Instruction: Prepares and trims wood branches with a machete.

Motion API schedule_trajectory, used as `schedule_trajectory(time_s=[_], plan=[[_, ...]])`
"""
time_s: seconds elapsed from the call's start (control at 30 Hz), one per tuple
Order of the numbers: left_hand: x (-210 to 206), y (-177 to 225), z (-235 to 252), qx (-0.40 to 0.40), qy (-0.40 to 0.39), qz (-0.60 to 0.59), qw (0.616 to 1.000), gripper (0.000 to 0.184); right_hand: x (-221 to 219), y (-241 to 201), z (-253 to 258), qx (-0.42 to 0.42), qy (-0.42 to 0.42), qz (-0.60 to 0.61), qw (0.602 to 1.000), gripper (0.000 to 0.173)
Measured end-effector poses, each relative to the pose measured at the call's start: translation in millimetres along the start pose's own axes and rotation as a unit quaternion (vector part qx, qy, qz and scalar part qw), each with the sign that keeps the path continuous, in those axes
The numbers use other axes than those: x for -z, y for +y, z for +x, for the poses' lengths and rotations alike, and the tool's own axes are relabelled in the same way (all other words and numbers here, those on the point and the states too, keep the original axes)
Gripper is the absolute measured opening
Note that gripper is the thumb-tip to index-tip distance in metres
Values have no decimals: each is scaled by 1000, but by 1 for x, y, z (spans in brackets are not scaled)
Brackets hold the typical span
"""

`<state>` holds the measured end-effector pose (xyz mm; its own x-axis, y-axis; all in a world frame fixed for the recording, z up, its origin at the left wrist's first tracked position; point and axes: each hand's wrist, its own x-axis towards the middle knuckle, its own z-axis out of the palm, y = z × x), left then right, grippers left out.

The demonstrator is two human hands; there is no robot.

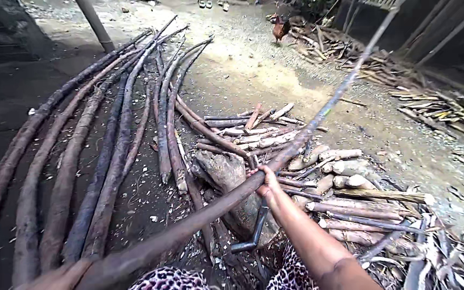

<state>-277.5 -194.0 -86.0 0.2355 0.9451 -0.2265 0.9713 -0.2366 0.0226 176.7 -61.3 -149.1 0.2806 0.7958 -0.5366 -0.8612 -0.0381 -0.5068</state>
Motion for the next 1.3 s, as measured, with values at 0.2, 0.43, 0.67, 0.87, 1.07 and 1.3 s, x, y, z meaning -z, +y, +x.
schedule_trajectory(time_s=[0.2,0.43,0.67,0.87,1.07,1.3], plan=[[28,57,94,-64,35,39,997,47,36,-65,26,76,81,14,994,14],[81,127,218,-72,-8,19,997,45,61,-134,49,98,31,-214,971,45],[43,135,302,26,-15,95,995,56,136,-19,-52,-211,-52,-665,714,72],[48,116,289,27,7,105,994,48,127,30,-38,-116,21,-756,644,113],[27,83,262,109,18,36,993,64,156,39,-43,-68,91,-541,834,81],[-16,80,226,178,272,-226,918,72,169,-73,-112,-137,67,-396,906,29]])
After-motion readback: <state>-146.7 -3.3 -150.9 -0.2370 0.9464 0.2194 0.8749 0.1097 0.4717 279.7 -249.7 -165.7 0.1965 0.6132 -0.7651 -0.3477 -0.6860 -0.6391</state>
